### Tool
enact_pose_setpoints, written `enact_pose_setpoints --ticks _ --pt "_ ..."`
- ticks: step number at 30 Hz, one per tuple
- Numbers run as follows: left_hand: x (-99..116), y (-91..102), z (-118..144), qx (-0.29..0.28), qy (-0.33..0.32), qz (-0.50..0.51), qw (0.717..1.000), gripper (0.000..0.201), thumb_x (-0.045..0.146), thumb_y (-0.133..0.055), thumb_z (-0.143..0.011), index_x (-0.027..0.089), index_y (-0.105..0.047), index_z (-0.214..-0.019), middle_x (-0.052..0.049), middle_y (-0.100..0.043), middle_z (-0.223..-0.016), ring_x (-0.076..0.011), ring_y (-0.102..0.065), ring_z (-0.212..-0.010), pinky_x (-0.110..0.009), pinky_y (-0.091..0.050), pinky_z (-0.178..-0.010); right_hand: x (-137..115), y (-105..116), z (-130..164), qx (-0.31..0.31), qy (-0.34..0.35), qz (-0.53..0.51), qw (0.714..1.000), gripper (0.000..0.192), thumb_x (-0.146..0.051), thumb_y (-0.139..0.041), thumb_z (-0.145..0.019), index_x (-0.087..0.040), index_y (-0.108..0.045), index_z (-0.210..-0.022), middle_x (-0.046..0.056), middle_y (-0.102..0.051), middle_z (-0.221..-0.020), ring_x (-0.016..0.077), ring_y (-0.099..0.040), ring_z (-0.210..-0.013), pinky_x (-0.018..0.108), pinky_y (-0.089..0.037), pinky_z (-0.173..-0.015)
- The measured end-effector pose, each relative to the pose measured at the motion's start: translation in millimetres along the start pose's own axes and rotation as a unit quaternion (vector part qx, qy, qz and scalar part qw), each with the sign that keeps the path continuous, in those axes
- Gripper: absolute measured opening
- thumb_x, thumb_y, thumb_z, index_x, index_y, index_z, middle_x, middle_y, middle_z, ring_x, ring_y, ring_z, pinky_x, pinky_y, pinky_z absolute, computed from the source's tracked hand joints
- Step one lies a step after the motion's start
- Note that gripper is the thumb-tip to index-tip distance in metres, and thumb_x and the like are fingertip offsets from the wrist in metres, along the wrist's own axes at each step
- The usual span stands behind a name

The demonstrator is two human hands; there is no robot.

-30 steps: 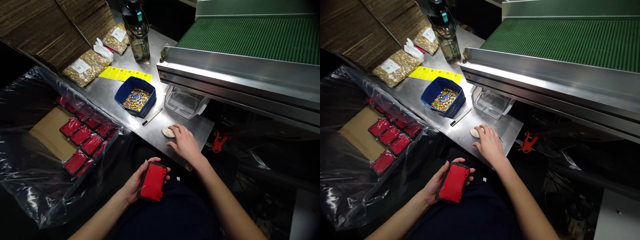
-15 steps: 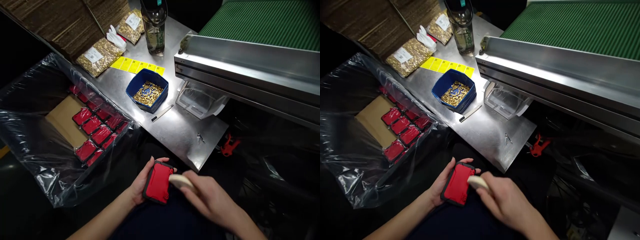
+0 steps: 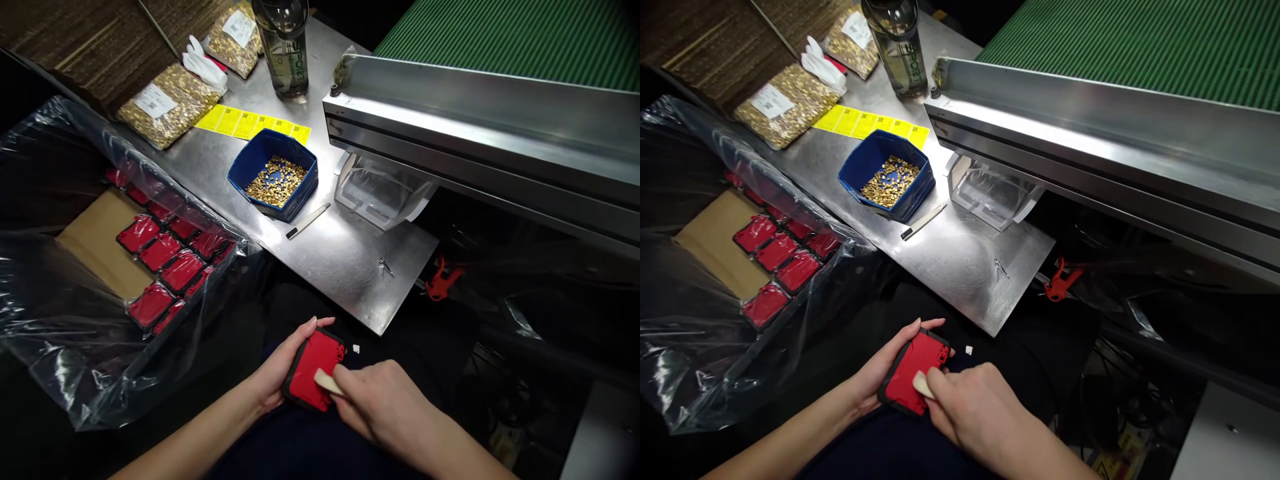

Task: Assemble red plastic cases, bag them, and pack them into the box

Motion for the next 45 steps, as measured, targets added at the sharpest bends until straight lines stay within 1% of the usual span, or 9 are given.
enact_pose_setpoints --ticks 11,15,19,23,27,30,35,39,45 --pt "-3.6 0.3 2.9 0.037 -0.018 -0.009 0.999 0.059 0.06 -0.058 -0.096 0.022 -0.06 -0.141 -0.011 -0.076 -0.095 -0.0207 -0.07 -0.074 -0.029 -0.057 -0.066 -3.2 -4.6 -4.4 -0.006 -0.061 0.011 0.998 0.01 -0.028 -0.045 -0.105 -0.025 -0.051 -0.098 -0.004 -0.073 -0.077 0.0136 -0.067 -0.061 0.028 -0.027 -0.055" --pt "-3.8 -0.3 3.7 0.028 -0.026 -0.016 0.999 0.06 0.059 -0.059 -0.096 0.021 -0.059 -0.141 -0.012 -0.077 -0.1 -0.0234 -0.072 -0.083 -0.031 -0.058 -0.073 -6.5 -4.5 -4.8 -0.009 -0.031 0.021 0.999 0.006 -0.028 -0.049 -0.103 -0.025 -0.051 -0.098 -0.005 -0.074 -0.077 0.0136 -0.068 -0.061 0.028 -0.026 -0.054" --pt "-4.5 0.5 3.3 0.038 -0.016 -0.007 0.999 0.061 0.061 -0.059 -0.095 0.02 -0.06 -0.14 -0.01 -0.077 -0.094 -0.0201 -0.07 -0.072 -0.028 -0.056 -0.066 -4.0 -1.2 -4.3 -0.008 -0.06 0.031 0.998 0.008 -0.027 -0.049 -0.103 -0.024 -0.051 -0.097 -0.004 -0.074 -0.077 0.0138 -0.068 -0.06 0.028 -0.026 -0.053" --pt "-5.8 1.0 2.1 0.016 -0.015 -0.008 1.0 0.064 0.061 -0.061 -0.094 0.019 -0.058 -0.142 -0.012 -0.078 -0.099 -0.0258 -0.073 -0.085 -0.033 -0.057 -0.076 -5.9 -2.2 -8.8 -0.007 -0.02 0.054 0.998 0.011 -0.032 -0.049 -0.104 -0.025 -0.052 -0.097 -0.004 -0.076 -0.079 0.0142 -0.069 -0.062 0.03 -0.022 -0.052" --pt "-5.9 2.5 2.1 0.026 -0.013 -0.009 1.0 0.063 0.062 -0.059 -0.095 0.018 -0.059 -0.141 -0.011 -0.077 -0.095 -0.0227 -0.072 -0.076 -0.03 -0.056 -0.069 -7.1 -1.5 -13.8 0.005 -0.032 0.072 0.997 0.017 -0.035 -0.044 -0.108 -0.025 -0.053 -0.098 -0.004 -0.075 -0.077 0.0139 -0.068 -0.06 0.03 -0.021 -0.053" --pt "-4.6 2.3 1.8 0.009 -0.012 -0.014 1.0 0.063 0.061 -0.058 -0.096 0.018 -0.057 -0.142 -0.013 -0.078 -0.101 -0.026 -0.074 -0.087 -0.034 -0.057 -0.079 -9.5 0.0 -16.4 -0.015 0.005 0.062 0.998 0.017 -0.037 -0.048 -0.105 -0.025 -0.052 -0.094 -0.006 -0.075 -0.077 0.0132 -0.067 -0.06 0.03 -0.021 -0.052" --pt "-2.9 6.0 -0.8 0.027 -0.009 -0.011 1.0 0.061 0.06 -0.058 -0.096 0.015 -0.061 -0.137 -0.012 -0.078 -0.095 -0.022 -0.072 -0.075 -0.029 -0.056 -0.069 -2.4 2.4 -15.0 -0.019 -0.033 0.067 0.997 0.018 -0.036 -0.045 -0.107 -0.024 -0.053 -0.097 -0.004 -0.074 -0.077 0.0131 -0.067 -0.06 0.03 -0.021 -0.053" --pt "-2.0 6.2 -2.0 0.001 -0.003 -0.005 1.0 0.064 0.06 -0.056 -0.097 0.017 -0.056 -0.144 -0.016 -0.078 -0.105 -0.0266 -0.074 -0.09 -0.035 -0.058 -0.082 -3.5 0.8 -10.9 -0.029 -0.007 0.06 0.998 0.014 -0.033 -0.049 -0.104 -0.024 -0.054 -0.094 -0.005 -0.074 -0.077 0.0124 -0.066 -0.06 0.029 -0.022 -0.053" --pt "-1.0 5.4 -1.9 0.022 -0.017 -0.031 0.999 0.062 0.061 -0.056 -0.097 0.019 -0.057 -0.143 -0.014 -0.078 -0.103 -0.0252 -0.074 -0.085 -0.031 -0.058 -0.073 -3.9 5.2 -12.4 -0.031 -0.028 0.056 0.998 0.014 -0.034 -0.05 -0.104 -0.025 -0.055 -0.095 -0.005 -0.074 -0.076 0.0128 -0.065 -0.057 0.029 -0.022 -0.052"
Point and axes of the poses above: each hand's wrist, its own z-axis away from the middle knuckle, its own y-axis out of the back of the hand, x = y × z, the point moved 2 cm from there along -z, towards the middle knuckle
